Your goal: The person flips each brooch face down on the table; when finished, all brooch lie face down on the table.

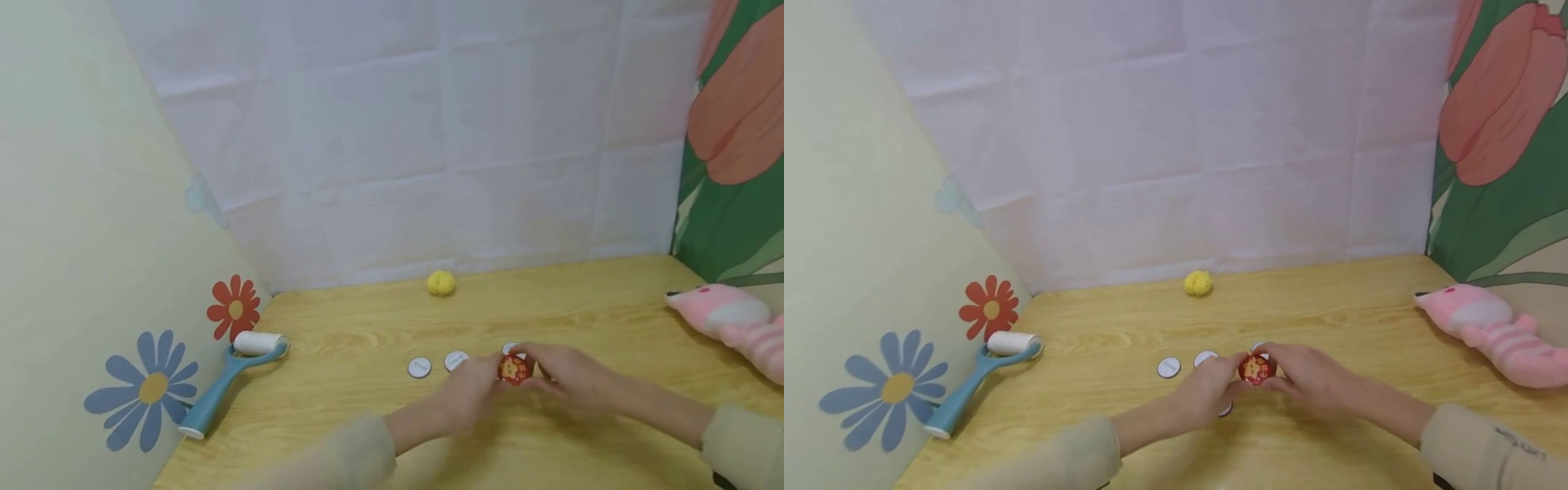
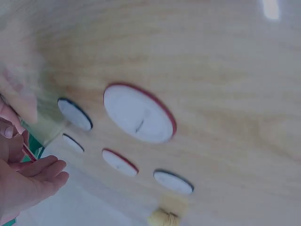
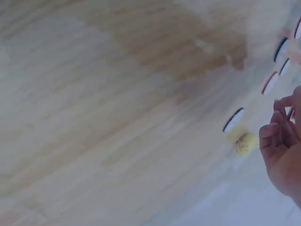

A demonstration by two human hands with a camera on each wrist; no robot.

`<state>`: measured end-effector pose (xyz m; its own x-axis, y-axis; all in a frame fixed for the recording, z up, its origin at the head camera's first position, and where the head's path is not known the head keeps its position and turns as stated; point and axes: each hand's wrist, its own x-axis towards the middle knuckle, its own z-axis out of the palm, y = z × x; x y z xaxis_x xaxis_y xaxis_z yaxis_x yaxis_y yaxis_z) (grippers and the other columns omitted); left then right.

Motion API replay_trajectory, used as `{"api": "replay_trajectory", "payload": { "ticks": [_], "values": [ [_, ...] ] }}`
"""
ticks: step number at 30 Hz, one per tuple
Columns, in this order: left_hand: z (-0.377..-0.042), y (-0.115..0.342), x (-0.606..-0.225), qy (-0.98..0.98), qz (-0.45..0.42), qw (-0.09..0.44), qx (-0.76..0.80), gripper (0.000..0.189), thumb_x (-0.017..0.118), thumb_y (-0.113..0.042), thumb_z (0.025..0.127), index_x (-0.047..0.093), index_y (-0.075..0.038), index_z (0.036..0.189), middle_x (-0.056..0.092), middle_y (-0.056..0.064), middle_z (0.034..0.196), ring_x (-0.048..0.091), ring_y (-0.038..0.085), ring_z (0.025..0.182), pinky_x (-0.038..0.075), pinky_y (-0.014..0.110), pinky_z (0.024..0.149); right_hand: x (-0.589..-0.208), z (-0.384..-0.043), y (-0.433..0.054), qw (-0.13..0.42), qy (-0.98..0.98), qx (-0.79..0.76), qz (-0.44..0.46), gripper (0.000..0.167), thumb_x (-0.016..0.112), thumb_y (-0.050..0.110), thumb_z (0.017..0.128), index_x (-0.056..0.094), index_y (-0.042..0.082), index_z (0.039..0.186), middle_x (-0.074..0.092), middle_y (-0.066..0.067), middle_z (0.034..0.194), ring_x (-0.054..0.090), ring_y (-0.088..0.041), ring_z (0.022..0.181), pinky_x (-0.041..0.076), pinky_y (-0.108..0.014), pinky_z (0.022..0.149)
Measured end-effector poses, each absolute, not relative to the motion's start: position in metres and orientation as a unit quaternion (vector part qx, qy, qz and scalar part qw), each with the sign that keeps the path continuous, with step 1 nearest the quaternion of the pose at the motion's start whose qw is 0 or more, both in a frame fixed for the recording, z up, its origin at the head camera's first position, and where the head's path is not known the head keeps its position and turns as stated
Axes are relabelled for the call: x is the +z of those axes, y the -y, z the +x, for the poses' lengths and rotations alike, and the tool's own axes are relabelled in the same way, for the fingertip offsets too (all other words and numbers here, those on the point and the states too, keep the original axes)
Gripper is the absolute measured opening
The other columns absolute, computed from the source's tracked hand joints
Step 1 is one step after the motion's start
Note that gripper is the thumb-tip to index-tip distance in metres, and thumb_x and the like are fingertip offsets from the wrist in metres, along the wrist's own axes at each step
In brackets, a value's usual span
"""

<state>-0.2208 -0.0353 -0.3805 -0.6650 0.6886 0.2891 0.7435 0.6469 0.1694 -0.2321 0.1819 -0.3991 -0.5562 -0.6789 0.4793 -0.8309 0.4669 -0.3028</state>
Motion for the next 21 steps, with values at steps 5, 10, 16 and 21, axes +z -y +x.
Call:
{"api": "replay_trajectory", "payload": {
  "ticks": [5, 10, 16, 21],
  "values": [
    [-0.226, 0.038, -0.369, 0.905, -0.384, 0.114, -0.141, 0.019, 0.066, -0.017, 0.094, 0.06, -0.004, 0.107, 0.069, 0.004, 0.088, 0.066, 0.009, 0.08, 0.049, 0.014, 0.061, -0.386, -0.237, -0.175, 0.192, 0.835, 0.24, 0.455, 0.045, 0.075, 0.012, 0.084, 0.058, -0.004, 0.123, 0.066, 0.0, 0.093, 0.057, -0.003, 0.075, 0.047, -0.018, 0.058],
    [-0.228, 0.041, -0.364, 0.901, -0.394, 0.109, -0.149, 0.022, 0.064, -0.015, 0.095, 0.06, -0.001, 0.112, 0.069, 0.007, 0.095, 0.066, 0.009, 0.087, 0.05, 0.013, 0.066, -0.38, -0.237, -0.173, 0.184, 0.853, 0.213, 0.44, 0.046, 0.074, 0.015, 0.086, 0.06, -0.006, 0.125, 0.069, -0.007, 0.098, 0.063, -0.012, 0.079, 0.051, -0.023, 0.062],
    [-0.229, 0.044, -0.361, 0.893, -0.402, 0.115, -0.166, 0.022, 0.061, -0.014, 0.097, 0.059, -0.001, 0.115, 0.068, 0.006, 0.092, 0.062, 0.008, 0.08, 0.047, 0.012, 0.061, -0.382, -0.24, -0.172, 0.217, 0.839, 0.219, 0.449, 0.043, 0.071, 0.016, 0.088, 0.062, -0.005, 0.125, 0.065, 0.002, 0.089, 0.052, 0.0, 0.07, 0.047, -0.02, 0.057],
    [-0.228, 0.046, -0.363, 0.886, -0.413, 0.136, -0.164, 0.026, 0.062, -0.014, 0.097, 0.059, 0.001, 0.118, 0.068, 0.01, 0.102, 0.064, 0.013, 0.092, 0.05, 0.014, 0.069, -0.389, -0.243, -0.169, 0.263, 0.805, 0.251, 0.469, 0.034, 0.066, 0.016, 0.092, 0.066, -0.006, 0.119, 0.057, 0.008, 0.077, 0.04, 0.005, 0.063, 0.039, -0.014, 0.053]
  ]
}}
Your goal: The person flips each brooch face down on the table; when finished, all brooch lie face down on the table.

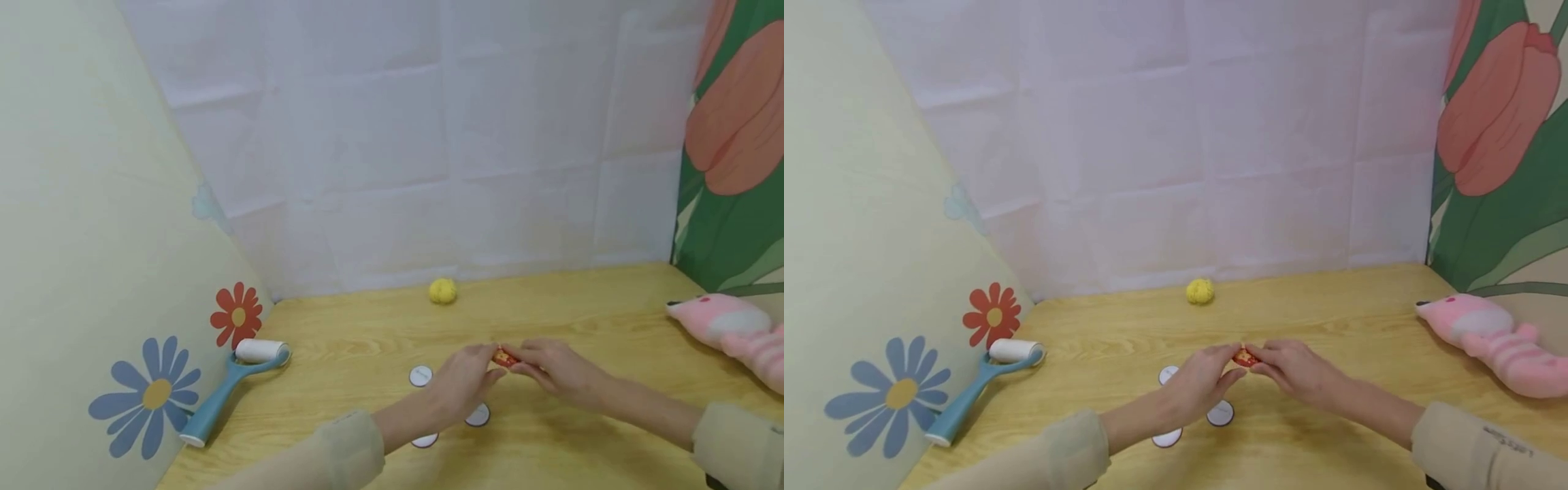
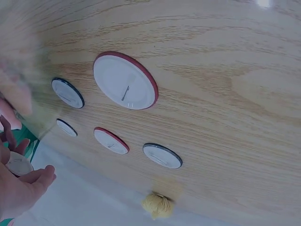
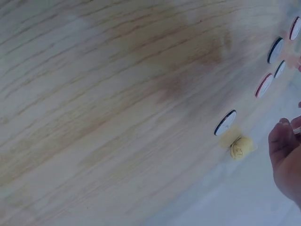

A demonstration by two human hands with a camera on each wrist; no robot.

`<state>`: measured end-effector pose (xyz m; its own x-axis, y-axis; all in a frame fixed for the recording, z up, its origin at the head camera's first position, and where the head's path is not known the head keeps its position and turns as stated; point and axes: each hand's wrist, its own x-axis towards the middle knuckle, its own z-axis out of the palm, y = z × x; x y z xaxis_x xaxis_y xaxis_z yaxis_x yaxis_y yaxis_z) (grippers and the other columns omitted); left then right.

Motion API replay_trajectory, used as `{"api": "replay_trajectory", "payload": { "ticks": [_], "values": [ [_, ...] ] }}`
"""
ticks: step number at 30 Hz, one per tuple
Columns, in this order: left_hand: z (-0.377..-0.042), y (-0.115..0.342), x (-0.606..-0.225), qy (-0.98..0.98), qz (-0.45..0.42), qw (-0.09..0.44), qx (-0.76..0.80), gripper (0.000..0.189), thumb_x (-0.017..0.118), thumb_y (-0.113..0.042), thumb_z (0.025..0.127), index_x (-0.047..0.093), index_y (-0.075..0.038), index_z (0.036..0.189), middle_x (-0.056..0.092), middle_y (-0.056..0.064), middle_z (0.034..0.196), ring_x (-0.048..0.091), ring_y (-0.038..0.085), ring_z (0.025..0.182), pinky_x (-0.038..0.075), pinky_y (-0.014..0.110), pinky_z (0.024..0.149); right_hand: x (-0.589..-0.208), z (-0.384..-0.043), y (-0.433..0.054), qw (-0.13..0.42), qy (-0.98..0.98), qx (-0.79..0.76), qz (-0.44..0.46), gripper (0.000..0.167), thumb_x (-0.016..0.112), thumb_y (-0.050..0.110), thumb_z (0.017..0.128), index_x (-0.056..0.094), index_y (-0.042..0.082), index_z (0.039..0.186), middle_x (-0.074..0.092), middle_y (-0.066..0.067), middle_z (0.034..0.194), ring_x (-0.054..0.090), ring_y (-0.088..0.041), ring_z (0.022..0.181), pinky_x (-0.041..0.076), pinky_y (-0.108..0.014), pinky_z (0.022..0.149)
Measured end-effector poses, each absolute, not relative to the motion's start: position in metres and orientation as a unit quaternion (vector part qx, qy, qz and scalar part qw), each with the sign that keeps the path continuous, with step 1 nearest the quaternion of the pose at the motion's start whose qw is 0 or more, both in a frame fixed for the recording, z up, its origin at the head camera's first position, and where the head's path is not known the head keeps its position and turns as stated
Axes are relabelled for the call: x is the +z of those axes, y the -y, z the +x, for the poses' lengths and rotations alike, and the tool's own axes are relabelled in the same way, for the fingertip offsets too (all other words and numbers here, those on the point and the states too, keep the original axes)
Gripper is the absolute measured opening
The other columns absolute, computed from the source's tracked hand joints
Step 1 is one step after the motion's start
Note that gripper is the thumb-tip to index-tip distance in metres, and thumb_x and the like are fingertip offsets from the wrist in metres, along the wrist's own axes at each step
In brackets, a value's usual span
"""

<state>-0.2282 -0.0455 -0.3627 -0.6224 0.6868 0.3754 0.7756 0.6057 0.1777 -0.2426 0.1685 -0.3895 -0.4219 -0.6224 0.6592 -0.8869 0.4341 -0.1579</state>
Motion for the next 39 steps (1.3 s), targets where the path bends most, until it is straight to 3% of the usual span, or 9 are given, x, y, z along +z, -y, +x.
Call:
{"api": "replay_trajectory", "payload": {
  "ticks": [5, 8, 12, 17, 22, 28, 39],
  "values": [
    [-0.226, 0.048, -0.366, 0.894, -0.4, 0.14, -0.143, 0.045, 0.061, -0.017, 0.097, 0.048, 0.008, 0.133, 0.065, 0.018, 0.116, 0.064, 0.023, 0.105, 0.054, 0.022, 0.079, -0.394, -0.24, -0.164, 0.254, 0.798, 0.29, 0.464, 0.025, 0.061, 0.007, 0.095, 0.067, -0.007, 0.114, 0.062, 0.006, 0.078, 0.042, 0.005, 0.064, 0.041, -0.014, 0.055],
    [-0.226, 0.048, -0.368, 0.9, -0.392, 0.141, -0.132, 0.055, 0.061, -0.018, 0.097, 0.039, 0.009, 0.14, 0.063, 0.021, 0.121, 0.063, 0.026, 0.109, 0.054, 0.024, 0.083, -0.392, -0.239, -0.163, 0.219, 0.807, 0.31, 0.452, 0.017, 0.059, 0.001, 0.095, 0.069, -0.005, 0.108, 0.067, 0.002, 0.081, 0.042, 0.005, 0.061, 0.043, -0.017, 0.052],
    [-0.227, 0.048, -0.372, 0.892, -0.403, 0.164, -0.122, 0.059, 0.066, -0.016, 0.095, 0.036, 0.008, 0.14, 0.065, 0.018, 0.115, 0.065, 0.024, 0.104, 0.054, 0.021, 0.078, -0.391, -0.237, -0.161, 0.167, 0.818, 0.346, 0.428, 0.018, 0.052, -0.001, 0.098, 0.068, 0.005, 0.091, 0.066, 0.004, 0.077, 0.038, 0.007, 0.055, 0.041, -0.018, 0.045],
    [-0.226, 0.048, -0.375, 0.887, -0.405, 0.186, -0.12, 0.061, 0.07, -0.018, 0.091, 0.04, 0.006, 0.138, 0.068, 0.015, 0.105, 0.067, 0.02, 0.094, 0.053, 0.018, 0.069, -0.389, -0.235, -0.162, 0.113, 0.83, 0.398, 0.374, 0.025, 0.047, 0.003, 0.102, 0.063, 0.008, 0.083, 0.061, 0.009, 0.073, 0.043, 0.003, 0.056, 0.041, -0.02, 0.044],
    [-0.226, 0.047, -0.374, 0.891, -0.399, 0.183, -0.115, 0.06, 0.071, -0.021, 0.091, 0.043, 0.005, 0.137, 0.068, 0.014, 0.105, 0.067, 0.018, 0.094, 0.053, 0.018, 0.069, -0.386, -0.234, -0.162, 0.066, 0.841, 0.427, 0.325, 0.03, 0.042, 0.01, 0.105, 0.062, 0.006, 0.083, 0.058, 0.008, 0.072, 0.045, -0.001, 0.057, 0.04, -0.022, 0.042],
    [-0.226, 0.047, -0.372, 0.894, -0.389, 0.177, -0.132, 0.051, 0.073, -0.022, 0.089, 0.05, 0.0, 0.13, 0.069, 0.009, 0.096, 0.066, 0.013, 0.082, 0.049, 0.015, 0.059, -0.384, -0.233, -0.161, 0.03, 0.842, 0.443, 0.307, 0.033, 0.041, 0.013, 0.106, 0.062, 0.003, 0.083, 0.058, 0.004, 0.07, 0.044, -0.002, 0.054, 0.039, -0.021, 0.04],
    [-0.229, 0.05, -0.375, 0.896, -0.378, 0.178, -0.151, 0.042, 0.079, -0.027, 0.083, 0.063, -0.005, 0.116, 0.072, 0.006, 0.094, 0.064, 0.008, 0.078, 0.046, 0.014, 0.058, -0.388, -0.231, -0.158, 0.019, 0.831, 0.446, 0.332, 0.03, 0.041, 0.01, 0.105, 0.063, 0.007, 0.085, 0.058, 0.008, 0.071, 0.046, -0.002, 0.058, 0.04, -0.02, 0.047]
  ]
}}
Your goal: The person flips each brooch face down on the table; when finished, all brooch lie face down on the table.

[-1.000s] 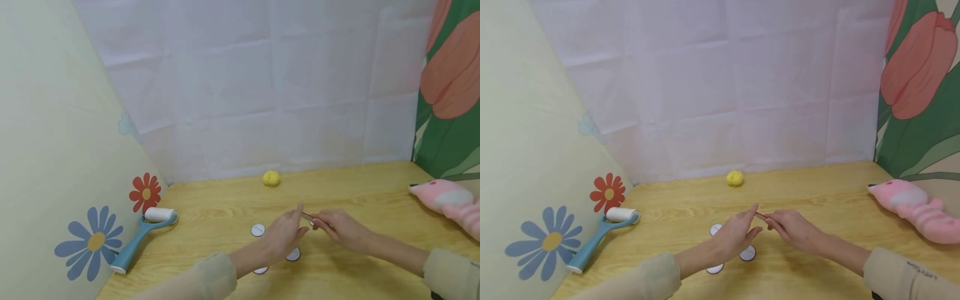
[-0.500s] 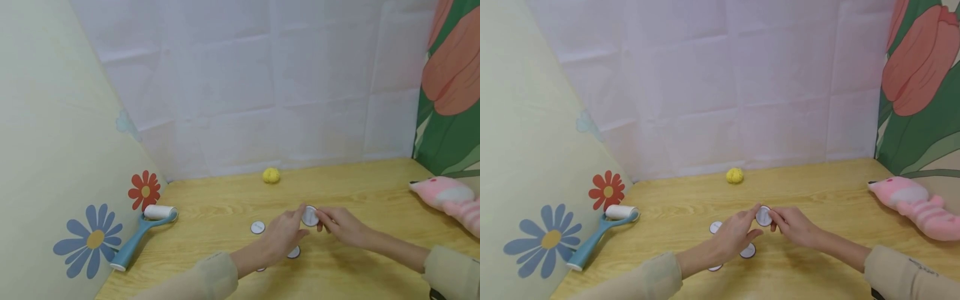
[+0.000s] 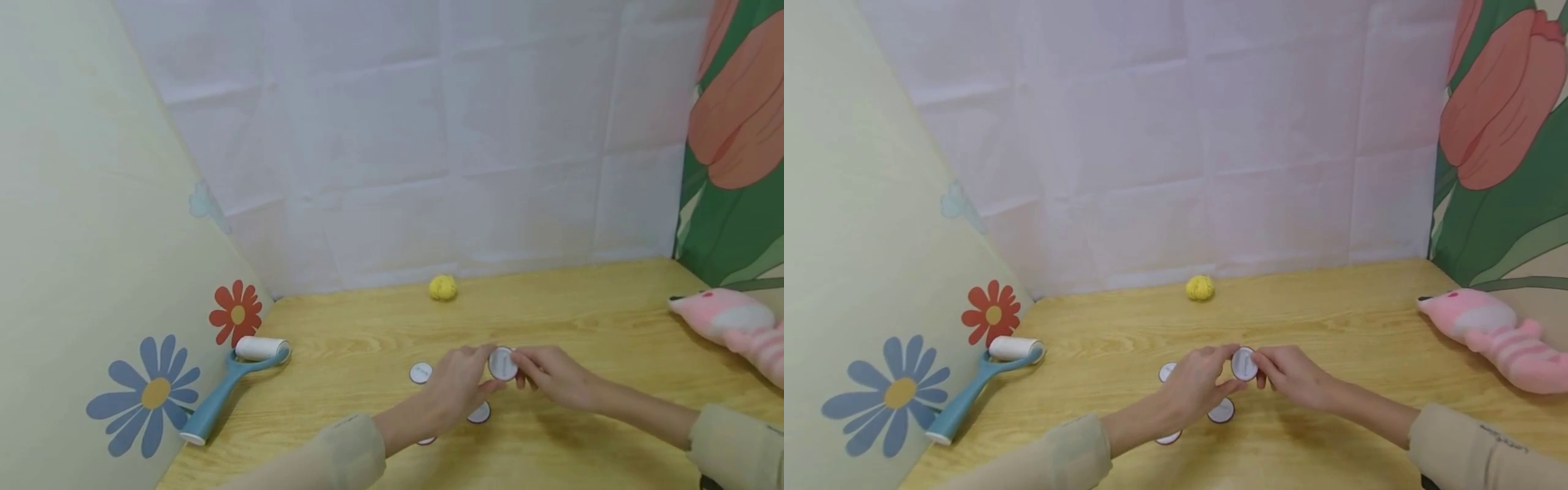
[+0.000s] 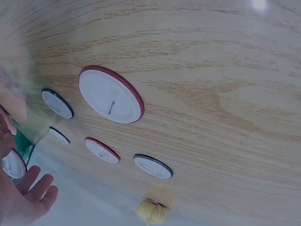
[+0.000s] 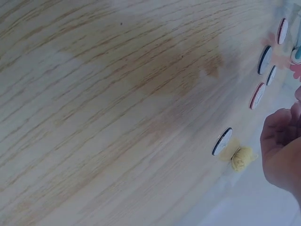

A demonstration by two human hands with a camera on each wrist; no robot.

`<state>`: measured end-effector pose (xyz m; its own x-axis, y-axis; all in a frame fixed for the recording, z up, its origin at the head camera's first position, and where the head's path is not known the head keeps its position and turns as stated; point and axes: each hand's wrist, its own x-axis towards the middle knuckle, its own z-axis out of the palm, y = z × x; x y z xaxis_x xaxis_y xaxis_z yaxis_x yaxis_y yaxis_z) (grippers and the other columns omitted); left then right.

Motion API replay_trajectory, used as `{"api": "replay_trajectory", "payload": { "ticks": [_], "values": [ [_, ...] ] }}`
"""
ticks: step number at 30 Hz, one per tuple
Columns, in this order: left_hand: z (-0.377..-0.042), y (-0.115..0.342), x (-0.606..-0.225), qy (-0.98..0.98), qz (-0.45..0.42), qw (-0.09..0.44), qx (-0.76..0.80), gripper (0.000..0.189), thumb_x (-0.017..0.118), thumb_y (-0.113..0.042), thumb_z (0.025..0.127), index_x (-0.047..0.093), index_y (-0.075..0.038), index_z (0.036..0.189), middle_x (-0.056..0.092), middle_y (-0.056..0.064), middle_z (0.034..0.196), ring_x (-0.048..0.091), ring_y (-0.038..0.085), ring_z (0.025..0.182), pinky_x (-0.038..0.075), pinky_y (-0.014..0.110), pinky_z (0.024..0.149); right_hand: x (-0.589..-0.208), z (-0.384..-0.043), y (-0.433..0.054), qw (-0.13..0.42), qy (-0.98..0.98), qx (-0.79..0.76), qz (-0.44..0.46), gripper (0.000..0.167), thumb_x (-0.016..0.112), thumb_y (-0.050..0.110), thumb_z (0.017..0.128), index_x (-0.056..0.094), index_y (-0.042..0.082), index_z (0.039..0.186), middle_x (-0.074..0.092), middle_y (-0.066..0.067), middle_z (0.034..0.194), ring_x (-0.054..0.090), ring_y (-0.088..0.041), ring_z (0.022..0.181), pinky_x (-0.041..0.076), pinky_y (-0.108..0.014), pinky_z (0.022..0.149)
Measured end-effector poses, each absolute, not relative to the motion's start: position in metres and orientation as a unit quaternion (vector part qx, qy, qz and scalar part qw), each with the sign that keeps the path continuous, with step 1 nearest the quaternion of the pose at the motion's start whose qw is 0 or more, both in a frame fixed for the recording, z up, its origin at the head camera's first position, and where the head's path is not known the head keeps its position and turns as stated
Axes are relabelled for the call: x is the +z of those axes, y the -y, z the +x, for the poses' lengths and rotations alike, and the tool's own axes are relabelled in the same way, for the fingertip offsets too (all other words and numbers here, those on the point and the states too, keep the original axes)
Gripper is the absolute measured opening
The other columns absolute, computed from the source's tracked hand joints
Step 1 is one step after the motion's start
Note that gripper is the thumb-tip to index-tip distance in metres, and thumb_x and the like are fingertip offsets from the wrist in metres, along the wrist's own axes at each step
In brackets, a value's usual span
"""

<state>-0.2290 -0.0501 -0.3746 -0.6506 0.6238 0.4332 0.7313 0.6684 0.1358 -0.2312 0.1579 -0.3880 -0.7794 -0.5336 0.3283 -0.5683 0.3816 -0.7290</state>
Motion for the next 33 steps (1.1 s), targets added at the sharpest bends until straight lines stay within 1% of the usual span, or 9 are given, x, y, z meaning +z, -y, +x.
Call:
{"api": "replay_trajectory", "payload": {
  "ticks": [8, 11, 13, 17, 19, 22, 27, 30, 33],
  "values": [
    [-0.229, 0.052, -0.372, 0.901, -0.373, 0.167, -0.143, 0.049, 0.077, -0.034, 0.084, 0.062, -0.008, 0.123, 0.071, 0.002, 0.096, 0.063, 0.007, 0.081, 0.048, 0.015, 0.061, -0.388, -0.232, -0.156, 0.035, 0.842, 0.431, 0.324, 0.029, 0.043, 0.011, 0.105, 0.063, 0.009, 0.084, 0.057, 0.008, 0.071, 0.045, -0.002, 0.058, 0.04, -0.021, 0.048],
    [-0.228, 0.052, -0.369, 0.906, -0.363, 0.154, -0.154, 0.046, 0.078, -0.037, 0.083, 0.065, -0.01, 0.119, 0.071, -0.002, 0.095, 0.064, 0.006, 0.084, 0.049, 0.014, 0.064, -0.388, -0.233, -0.156, 0.076, 0.837, 0.424, 0.338, 0.017, 0.05, 0.007, 0.102, 0.066, 0.004, 0.096, 0.061, 0.008, 0.076, 0.051, -0.004, 0.062, 0.044, -0.022, 0.05],
    [-0.228, 0.052, -0.369, 0.906, -0.362, 0.151, -0.16, 0.043, 0.079, -0.038, 0.082, 0.067, -0.011, 0.114, 0.071, -0.004, 0.092, 0.065, 0.005, 0.083, 0.048, 0.013, 0.064, -0.388, -0.234, -0.156, 0.125, 0.83, 0.4, 0.368, 0.011, 0.056, 0.003, 0.098, 0.065, 0.001, 0.104, 0.062, 0.008, 0.079, 0.052, -0.003, 0.063, 0.045, -0.021, 0.051],
    [-0.229, 0.051, -0.369, 0.906, -0.365, 0.145, -0.159, 0.037, 0.079, -0.038, 0.082, 0.07, -0.011, 0.105, 0.07, -0.006, 0.084, 0.062, 0.001, 0.075, 0.045, 0.01, 0.06, -0.39, -0.238, -0.16, 0.219, 0.814, 0.295, 0.45, 0.025, 0.067, 0.009, 0.092, 0.063, 0.0, 0.114, 0.06, 0.006, 0.087, 0.048, 0.003, 0.064, 0.043, -0.013, 0.052],
    [-0.229, 0.052, -0.371, 0.906, -0.368, 0.137, -0.159, 0.035, 0.079, -0.036, 0.082, 0.07, -0.01, 0.104, 0.07, -0.006, 0.083, 0.062, 0.001, 0.074, 0.044, 0.009, 0.06, -0.391, -0.238, -0.163, 0.24, 0.806, 0.246, 0.481, 0.031, 0.07, 0.017, 0.091, 0.063, 0.0, 0.117, 0.058, 0.005, 0.091, 0.047, 0.004, 0.065, 0.041, -0.009, 0.052],
    [-0.229, 0.052, -0.373, 0.906, -0.372, 0.113, -0.169, 0.035, 0.081, -0.031, 0.081, 0.071, -0.008, 0.106, 0.071, -0.004, 0.086, 0.063, 0.001, 0.077, 0.044, 0.008, 0.062, -0.393, -0.24, -0.166, 0.247, 0.798, 0.207, 0.51, 0.041, 0.07, 0.027, 0.09, 0.062, -0.002, 0.119, 0.056, 0.004, 0.094, 0.047, 0.002, 0.066, 0.04, -0.008, 0.054],
    [-0.23, 0.051, -0.379, 0.899, -0.388, 0.073, -0.187, 0.029, 0.082, -0.021, 0.079, 0.072, -0.009, 0.103, 0.073, -0.004, 0.092, 0.065, 0.001, 0.084, 0.046, 0.008, 0.067, -0.398, -0.24, -0.168, 0.276, 0.787, 0.153, 0.529, 0.043, 0.075, 0.026, 0.084, 0.064, -0.001, 0.115, 0.06, 0.0, 0.097, 0.058, -0.006, 0.074, 0.049, -0.015, 0.061],
    [-0.229, 0.05, -0.383, 0.902, -0.387, 0.056, -0.184, 0.027, 0.082, -0.021, 0.079, 0.071, -0.009, 0.1, 0.073, -0.004, 0.092, 0.064, -0.001, 0.084, 0.046, 0.008, 0.067, -0.401, -0.24, -0.169, 0.287, 0.79, 0.117, 0.53, 0.042, 0.077, 0.027, 0.081, 0.065, 0.001, 0.113, 0.061, -0.002, 0.1, 0.062, -0.01, 0.079, 0.052, -0.019, 0.063],
    [-0.228, 0.049, -0.389, 0.91, -0.373, 0.043, -0.174, 0.03, 0.082, -0.026, 0.079, 0.07, -0.008, 0.099, 0.072, -0.003, 0.091, 0.063, -0.001, 0.082, 0.045, 0.008, 0.065, -0.403, -0.238, -0.169, 0.272, 0.8, 0.094, 0.526, 0.041, 0.078, 0.029, 0.08, 0.065, 0.006, 0.112, 0.06, 0.001, 0.099, 0.061, -0.008, 0.08, 0.052, -0.02, 0.064]
  ]
}}
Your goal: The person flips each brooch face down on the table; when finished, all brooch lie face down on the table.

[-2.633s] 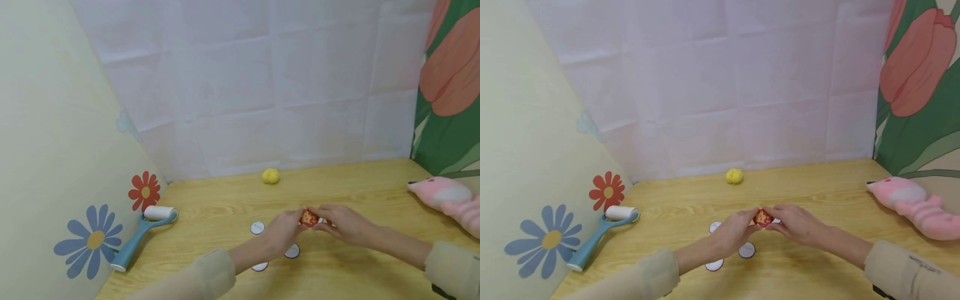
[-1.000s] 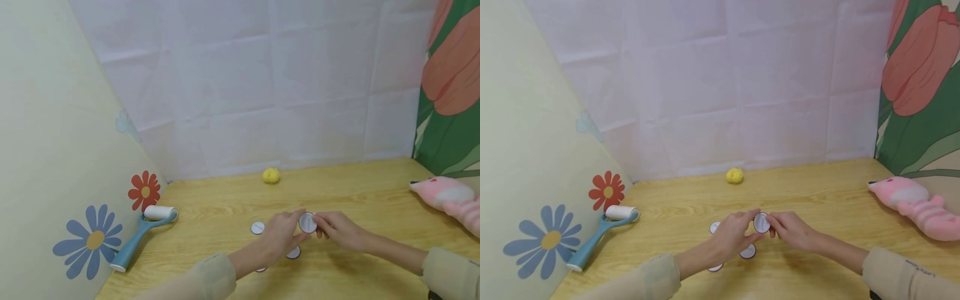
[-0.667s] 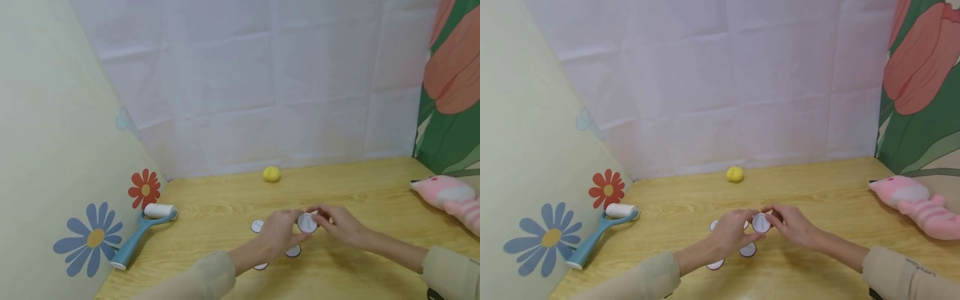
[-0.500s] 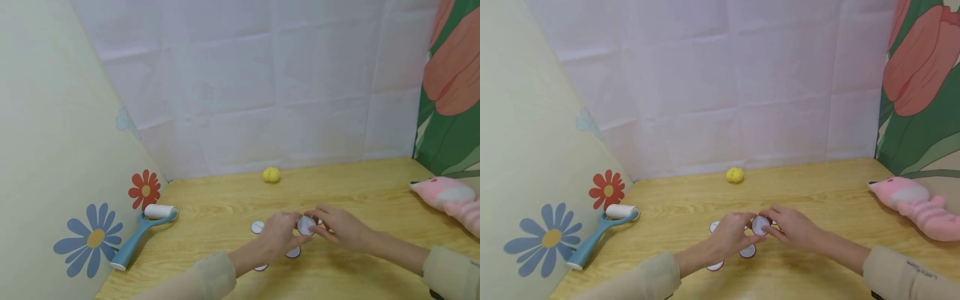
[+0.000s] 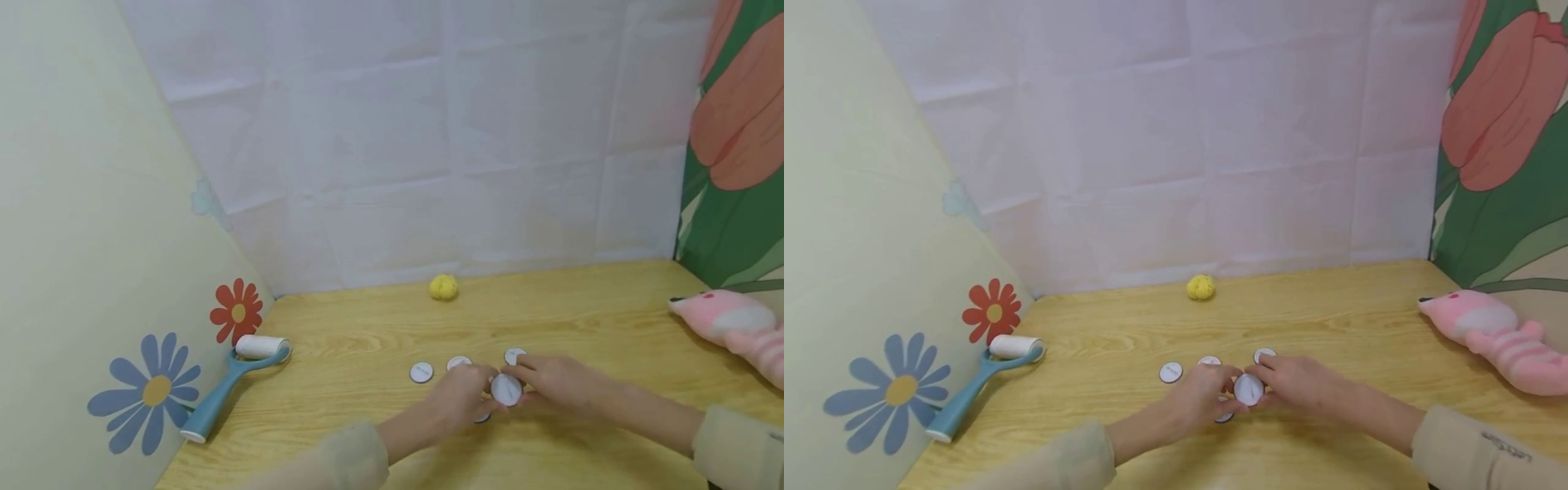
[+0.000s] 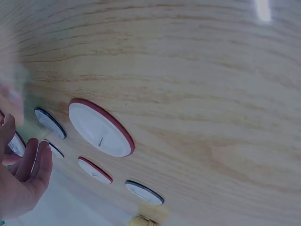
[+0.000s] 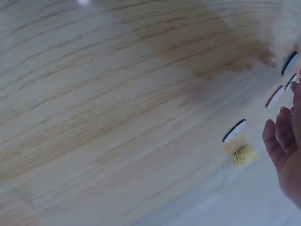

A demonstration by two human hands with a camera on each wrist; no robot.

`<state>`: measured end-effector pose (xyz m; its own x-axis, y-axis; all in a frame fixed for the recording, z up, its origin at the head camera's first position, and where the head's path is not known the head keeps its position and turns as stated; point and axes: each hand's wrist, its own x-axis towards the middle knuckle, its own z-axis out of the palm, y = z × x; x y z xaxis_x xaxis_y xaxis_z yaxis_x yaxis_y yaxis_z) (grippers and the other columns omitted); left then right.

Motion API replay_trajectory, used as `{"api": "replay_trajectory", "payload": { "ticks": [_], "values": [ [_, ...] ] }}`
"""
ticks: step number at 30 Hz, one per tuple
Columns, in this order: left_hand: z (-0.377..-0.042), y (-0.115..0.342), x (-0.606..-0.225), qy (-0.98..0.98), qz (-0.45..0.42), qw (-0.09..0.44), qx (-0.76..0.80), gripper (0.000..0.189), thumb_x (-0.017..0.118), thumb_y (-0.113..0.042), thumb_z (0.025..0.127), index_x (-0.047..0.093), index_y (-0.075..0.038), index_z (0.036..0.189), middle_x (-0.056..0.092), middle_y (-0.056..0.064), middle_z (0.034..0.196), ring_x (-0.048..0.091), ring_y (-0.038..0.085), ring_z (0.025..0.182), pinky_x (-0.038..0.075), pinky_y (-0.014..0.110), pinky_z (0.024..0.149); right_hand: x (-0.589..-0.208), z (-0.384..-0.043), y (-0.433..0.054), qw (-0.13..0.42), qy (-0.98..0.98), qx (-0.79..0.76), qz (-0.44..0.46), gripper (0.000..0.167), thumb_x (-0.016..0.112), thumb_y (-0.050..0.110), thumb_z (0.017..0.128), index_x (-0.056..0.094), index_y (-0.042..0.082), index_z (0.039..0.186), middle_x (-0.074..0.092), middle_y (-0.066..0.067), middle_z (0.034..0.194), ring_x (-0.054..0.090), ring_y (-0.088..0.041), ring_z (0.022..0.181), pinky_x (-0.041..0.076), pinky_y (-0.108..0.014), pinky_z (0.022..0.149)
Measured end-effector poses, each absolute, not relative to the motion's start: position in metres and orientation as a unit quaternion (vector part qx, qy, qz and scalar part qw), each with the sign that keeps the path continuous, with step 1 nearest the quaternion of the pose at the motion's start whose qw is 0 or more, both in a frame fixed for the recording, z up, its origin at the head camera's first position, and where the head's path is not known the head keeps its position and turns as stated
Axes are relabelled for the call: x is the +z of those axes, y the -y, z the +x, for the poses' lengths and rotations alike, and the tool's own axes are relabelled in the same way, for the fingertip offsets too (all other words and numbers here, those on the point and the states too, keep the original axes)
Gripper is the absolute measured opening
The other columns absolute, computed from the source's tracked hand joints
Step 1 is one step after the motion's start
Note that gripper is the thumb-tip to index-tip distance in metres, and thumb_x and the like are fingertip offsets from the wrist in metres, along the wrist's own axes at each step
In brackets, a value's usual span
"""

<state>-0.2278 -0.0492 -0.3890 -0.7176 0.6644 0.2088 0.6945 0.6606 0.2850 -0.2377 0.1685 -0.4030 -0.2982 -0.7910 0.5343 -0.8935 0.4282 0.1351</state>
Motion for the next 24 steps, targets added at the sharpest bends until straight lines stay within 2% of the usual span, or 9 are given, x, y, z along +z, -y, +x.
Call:
{"api": "replay_trajectory", "payload": {
  "ticks": [4, 9, 12, 16, 24],
  "values": [
    [-0.227, 0.046, -0.395, 0.913, -0.372, 0.049, -0.162, 0.031, 0.081, -0.032, 0.079, 0.07, -0.008, 0.097, 0.07, -0.003, 0.086, 0.059, -0.002, 0.076, 0.044, 0.009, 0.06, -0.406, -0.234, -0.17, 0.235, 0.815, 0.093, 0.521, 0.038, 0.075, 0.03, 0.083, 0.064, 0.008, 0.112, 0.057, 0.004, 0.098, 0.055, -0.003, 0.079, 0.05, -0.018, 0.061],
    [-0.226, 0.045, -0.402, 0.91, -0.389, 0.092, -0.112, 0.033, 0.08, -0.041, 0.077, 0.071, -0.012, 0.09, 0.059, -0.007, 0.077, 0.049, 0.002, 0.073, 0.038, 0.012, 0.058, -0.41, -0.234, -0.173, 0.2, 0.829, 0.087, 0.515, 0.034, 0.072, 0.032, 0.086, 0.062, 0.01, 0.109, 0.056, 0.004, 0.099, 0.053, -0.001, 0.08, 0.049, -0.017, 0.06],
    [-0.224, 0.045, -0.409, 0.913, -0.384, 0.113, -0.078, 0.036, 0.078, -0.049, 0.076, 0.073, -0.016, 0.088, 0.056, -0.007, 0.082, 0.047, 0.006, 0.078, 0.038, 0.015, 0.061, -0.414, -0.233, -0.174, 0.163, 0.841, 0.085, 0.508, 0.034, 0.071, 0.035, 0.087, 0.061, 0.011, 0.109, 0.054, 0.004, 0.098, 0.05, 0.0, 0.08, 0.049, -0.018, 0.061],
    [-0.223, 0.041, -0.413, 0.92, -0.37, 0.112, -0.06, 0.037, 0.075, -0.052, 0.078, 0.075, -0.018, 0.092, 0.059, -0.004, 0.092, 0.047, 0.009, 0.086, 0.039, 0.018, 0.066, -0.418, -0.233, -0.176, 0.127, 0.855, 0.098, 0.492, 0.035, 0.07, 0.036, 0.087, 0.06, 0.01, 0.109, 0.05, 0.005, 0.098, 0.047, 0.001, 0.079, 0.049, -0.019, 0.062],
    [-0.221, 0.036, -0.41, 0.926, -0.361, 0.104, -0.027, 0.037, 0.072, -0.055, 0.081, 0.075, -0.021, 0.096, 0.06, -0.003, 0.1, 0.046, 0.012, 0.091, 0.04, 0.022, 0.066, -0.417, -0.232, -0.181, 0.106, 0.86, 0.138, 0.48, 0.034, 0.074, 0.03, 0.085, 0.06, 0.013, 0.111, 0.05, 0.005, 0.1, 0.05, 0.0, 0.08, 0.049, -0.02, 0.061]
  ]
}}
